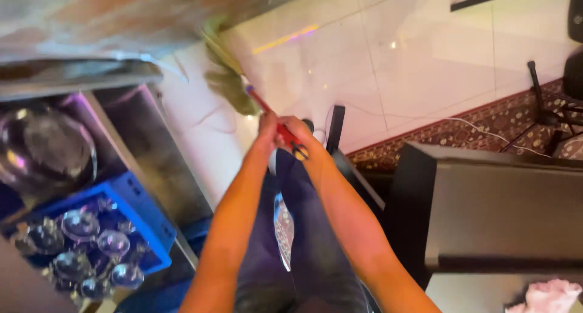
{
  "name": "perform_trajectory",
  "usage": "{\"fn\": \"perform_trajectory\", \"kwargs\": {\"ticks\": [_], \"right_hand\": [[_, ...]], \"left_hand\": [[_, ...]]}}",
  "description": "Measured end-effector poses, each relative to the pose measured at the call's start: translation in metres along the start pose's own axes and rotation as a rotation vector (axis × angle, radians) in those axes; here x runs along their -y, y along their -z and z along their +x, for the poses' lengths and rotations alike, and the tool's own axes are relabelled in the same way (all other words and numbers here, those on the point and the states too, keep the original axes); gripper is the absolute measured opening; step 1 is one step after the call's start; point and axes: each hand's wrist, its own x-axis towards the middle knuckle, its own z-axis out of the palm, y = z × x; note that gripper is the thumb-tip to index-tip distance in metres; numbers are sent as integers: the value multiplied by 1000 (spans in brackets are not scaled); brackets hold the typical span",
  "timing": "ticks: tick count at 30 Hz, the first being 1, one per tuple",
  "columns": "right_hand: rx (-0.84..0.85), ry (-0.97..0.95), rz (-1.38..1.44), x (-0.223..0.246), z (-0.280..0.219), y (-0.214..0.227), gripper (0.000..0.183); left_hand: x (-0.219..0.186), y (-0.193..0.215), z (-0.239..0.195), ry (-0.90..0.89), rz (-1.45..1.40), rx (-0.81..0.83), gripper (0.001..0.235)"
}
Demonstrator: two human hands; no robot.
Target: Sweeping the floor with a broom and dustpan in a restaurant setting.
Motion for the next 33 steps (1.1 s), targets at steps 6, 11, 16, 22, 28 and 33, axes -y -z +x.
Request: {"fn": "perform_trajectory", "kwargs": {"ticks": [6, 11, 16, 22, 28, 33], "right_hand": [[-79, 197, 80, 71, -62, 89, 22], [-125, 396, 213, 100, -146, 111, 20], [-158, 528, 200, 97, -197, 96, 20], [-250, 529, 222, 40, -224, 20, 21], [-64, 518, 388, 2, -222, -82, 29], [33, 338, 329, -25, -160, -105, 37]], "left_hand": [[40, -135, 35, 18, 150, 135, 32], [33, -228, 5, 99, 283, 199, 33], [41, -255, -13, -40, 386, 266, 36], [24, -185, -66, -129, 330, 306, 50], [-36, -82, -98, -230, 520, 197, 56], [-76, -20, -118, -257, 564, 48, 51]]}}
